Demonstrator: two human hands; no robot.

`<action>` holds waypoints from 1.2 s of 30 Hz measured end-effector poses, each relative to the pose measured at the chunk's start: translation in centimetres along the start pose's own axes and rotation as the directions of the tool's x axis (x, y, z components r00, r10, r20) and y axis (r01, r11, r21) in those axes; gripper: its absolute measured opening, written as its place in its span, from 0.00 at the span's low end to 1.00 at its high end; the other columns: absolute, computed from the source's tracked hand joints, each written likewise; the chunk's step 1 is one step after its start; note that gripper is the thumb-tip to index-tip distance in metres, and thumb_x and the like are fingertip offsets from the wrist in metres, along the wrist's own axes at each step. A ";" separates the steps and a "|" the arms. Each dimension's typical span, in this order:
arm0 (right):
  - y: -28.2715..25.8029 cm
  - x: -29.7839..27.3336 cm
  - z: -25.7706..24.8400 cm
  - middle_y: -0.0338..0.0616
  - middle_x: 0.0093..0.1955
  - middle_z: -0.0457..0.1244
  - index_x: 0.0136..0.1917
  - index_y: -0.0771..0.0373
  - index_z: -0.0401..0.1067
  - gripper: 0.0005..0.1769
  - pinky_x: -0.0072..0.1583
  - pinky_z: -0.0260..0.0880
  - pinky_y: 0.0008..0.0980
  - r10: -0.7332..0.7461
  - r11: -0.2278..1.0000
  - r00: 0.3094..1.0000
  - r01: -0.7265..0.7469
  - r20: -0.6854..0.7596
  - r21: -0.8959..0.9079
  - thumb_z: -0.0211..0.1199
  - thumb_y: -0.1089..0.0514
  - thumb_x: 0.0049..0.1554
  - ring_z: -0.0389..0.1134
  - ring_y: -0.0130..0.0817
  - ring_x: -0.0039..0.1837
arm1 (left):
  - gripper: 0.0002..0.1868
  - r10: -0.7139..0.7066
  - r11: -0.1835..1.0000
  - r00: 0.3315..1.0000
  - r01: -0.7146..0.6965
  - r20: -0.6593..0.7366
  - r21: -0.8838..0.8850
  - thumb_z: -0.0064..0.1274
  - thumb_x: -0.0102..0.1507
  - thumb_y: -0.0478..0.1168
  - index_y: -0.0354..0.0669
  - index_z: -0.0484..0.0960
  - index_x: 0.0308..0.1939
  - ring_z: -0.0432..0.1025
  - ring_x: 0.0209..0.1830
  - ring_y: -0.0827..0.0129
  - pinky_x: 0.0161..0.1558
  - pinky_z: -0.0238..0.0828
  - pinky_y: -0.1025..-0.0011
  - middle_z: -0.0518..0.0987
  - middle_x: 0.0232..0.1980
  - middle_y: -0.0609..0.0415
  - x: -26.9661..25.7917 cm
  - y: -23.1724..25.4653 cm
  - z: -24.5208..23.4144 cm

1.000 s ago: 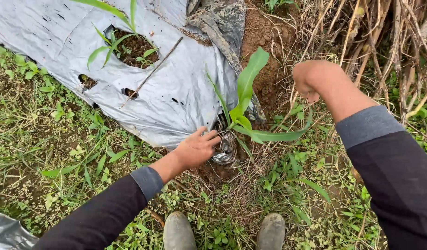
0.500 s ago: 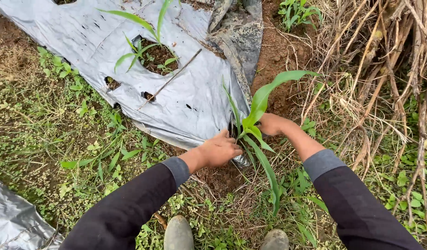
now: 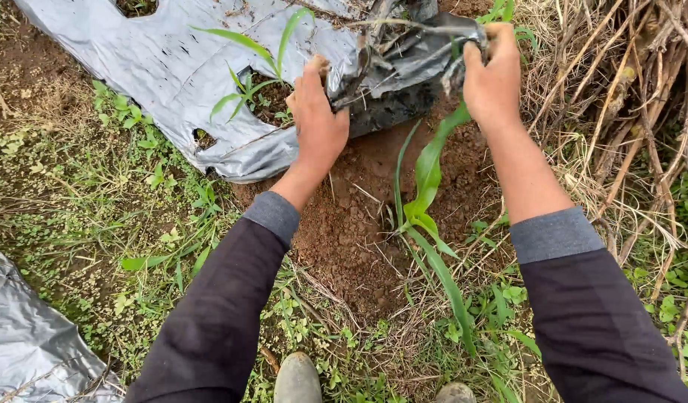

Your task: The person removes a black plastic mulch sheet from a garden bed by hand. They pull the plastic away from the soil and around small plants, gathering it into a bundle as they work along the row.

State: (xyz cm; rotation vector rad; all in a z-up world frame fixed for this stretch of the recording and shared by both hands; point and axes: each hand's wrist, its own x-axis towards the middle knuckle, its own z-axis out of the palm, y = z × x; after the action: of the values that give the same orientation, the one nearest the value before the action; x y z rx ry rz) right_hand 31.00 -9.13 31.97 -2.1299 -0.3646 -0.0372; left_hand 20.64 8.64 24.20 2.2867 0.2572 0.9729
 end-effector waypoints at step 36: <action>-6.6 11.6 4.1 0.57 0.59 0.60 0.62 0.60 0.63 0.22 0.60 0.66 0.46 0.349 0.459 0.719 0.429 0.602 -0.778 0.53 0.64 0.53 0.64 0.48 0.58 | 0.18 -0.340 0.930 0.566 0.083 0.751 0.359 0.50 0.57 0.41 0.48 0.72 0.51 0.56 0.59 0.42 0.50 0.65 0.51 0.58 0.59 0.51 0.4 -11.7 8.2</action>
State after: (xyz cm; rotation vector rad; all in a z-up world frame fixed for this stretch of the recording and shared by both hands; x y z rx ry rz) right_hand 39.81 0.44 37.03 -3.1737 -1.0597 0.7785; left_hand 27.43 14.04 12.90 2.6209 0.2769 -0.3286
